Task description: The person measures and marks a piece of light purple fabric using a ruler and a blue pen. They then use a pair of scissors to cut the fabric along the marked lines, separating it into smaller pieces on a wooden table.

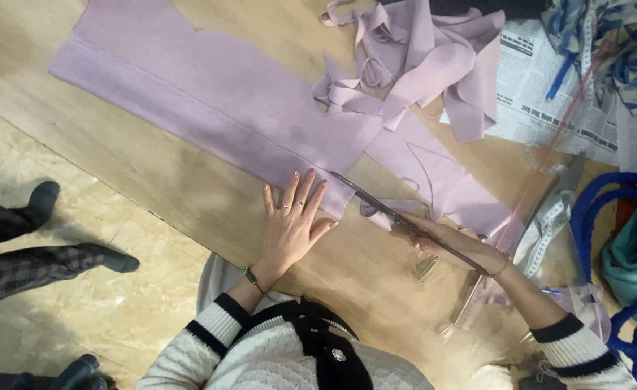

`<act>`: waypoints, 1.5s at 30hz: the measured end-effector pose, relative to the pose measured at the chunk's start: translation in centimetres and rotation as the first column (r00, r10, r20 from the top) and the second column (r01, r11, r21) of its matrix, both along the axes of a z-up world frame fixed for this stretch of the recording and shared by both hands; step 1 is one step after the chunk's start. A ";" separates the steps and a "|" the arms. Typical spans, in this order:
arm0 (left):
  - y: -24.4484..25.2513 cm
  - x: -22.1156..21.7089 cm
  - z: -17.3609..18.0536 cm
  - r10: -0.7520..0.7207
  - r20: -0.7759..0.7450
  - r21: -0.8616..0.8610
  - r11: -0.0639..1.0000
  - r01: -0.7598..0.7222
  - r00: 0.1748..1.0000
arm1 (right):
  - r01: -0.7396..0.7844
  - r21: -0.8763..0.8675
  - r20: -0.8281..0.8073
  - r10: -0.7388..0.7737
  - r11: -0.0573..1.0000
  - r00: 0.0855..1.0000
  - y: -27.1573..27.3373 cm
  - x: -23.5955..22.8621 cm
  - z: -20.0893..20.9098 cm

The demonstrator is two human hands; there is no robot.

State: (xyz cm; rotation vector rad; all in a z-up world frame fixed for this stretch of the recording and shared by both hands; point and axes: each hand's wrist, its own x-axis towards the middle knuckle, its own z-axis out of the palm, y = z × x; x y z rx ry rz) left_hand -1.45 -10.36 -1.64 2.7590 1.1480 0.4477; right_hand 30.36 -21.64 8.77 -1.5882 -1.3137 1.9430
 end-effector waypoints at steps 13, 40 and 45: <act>0.2 0.2 0.1 0.016 0.025 -0.005 1.000 -0.016 1.000 | -0.157 -0.095 0.319 0.180 0.983 0.930 0.4 2.6 -3.5; 0.5 0.3 0.5 0.025 0.066 0.024 0.999 -0.026 0.998 | -0.095 -0.111 0.289 0.124 0.989 0.949 -0.1 2.3 -5.2; 0.5 -0.1 -1.1 0.069 0.052 -0.048 0.997 -0.067 0.996 | -0.091 -0.107 0.298 0.119 0.990 0.947 0.5 1.7 -3.8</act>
